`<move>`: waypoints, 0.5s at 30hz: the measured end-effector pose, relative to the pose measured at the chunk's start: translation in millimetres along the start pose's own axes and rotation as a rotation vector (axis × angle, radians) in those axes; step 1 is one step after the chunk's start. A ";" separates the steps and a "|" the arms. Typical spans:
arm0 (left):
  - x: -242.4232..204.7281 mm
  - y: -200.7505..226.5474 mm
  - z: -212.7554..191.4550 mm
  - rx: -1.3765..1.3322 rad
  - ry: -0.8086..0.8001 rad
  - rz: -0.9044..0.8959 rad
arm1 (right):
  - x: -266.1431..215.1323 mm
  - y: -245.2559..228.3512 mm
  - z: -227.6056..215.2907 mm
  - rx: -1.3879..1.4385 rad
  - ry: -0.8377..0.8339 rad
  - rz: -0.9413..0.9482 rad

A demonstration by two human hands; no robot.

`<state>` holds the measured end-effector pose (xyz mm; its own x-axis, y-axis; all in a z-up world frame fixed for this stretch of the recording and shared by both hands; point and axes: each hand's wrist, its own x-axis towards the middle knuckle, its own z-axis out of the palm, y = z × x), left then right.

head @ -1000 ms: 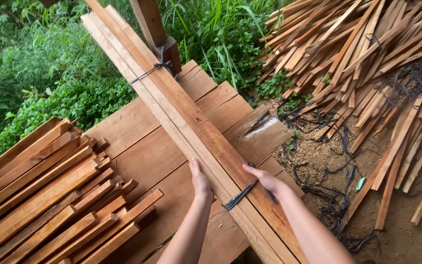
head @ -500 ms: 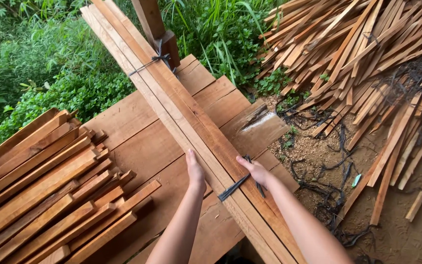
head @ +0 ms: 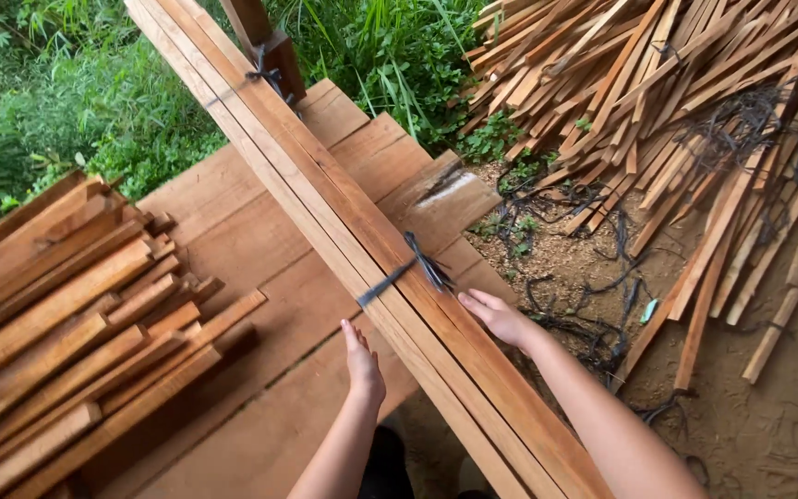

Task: The recorder is sorting and arranging thin wooden planks on a low wooden workbench in an outdoor workshop environment.

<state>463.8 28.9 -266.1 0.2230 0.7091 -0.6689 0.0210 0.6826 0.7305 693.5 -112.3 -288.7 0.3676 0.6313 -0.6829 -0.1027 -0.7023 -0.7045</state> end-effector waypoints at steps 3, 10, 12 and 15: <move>-34.7 -56.9 1.1 -0.010 -0.011 0.003 | -63.2 28.8 -22.8 0.008 0.021 -0.012; -187.8 -96.4 51.5 -0.028 -0.056 -0.061 | -184.6 140.2 -53.1 0.069 0.002 -0.020; -141.0 -181.5 5.2 -0.098 -0.023 -0.137 | -213.1 162.1 -50.5 0.043 -0.077 0.001; -168.2 -199.7 14.6 -0.104 -0.004 -0.151 | -246.8 165.0 -38.1 -0.030 -0.132 0.001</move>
<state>436.3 -229.2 -297.4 0.2292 0.5965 -0.7692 -0.0461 0.7960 0.6035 621.0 -396.5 -229.1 0.2429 0.6672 -0.7041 -0.0744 -0.7109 -0.6993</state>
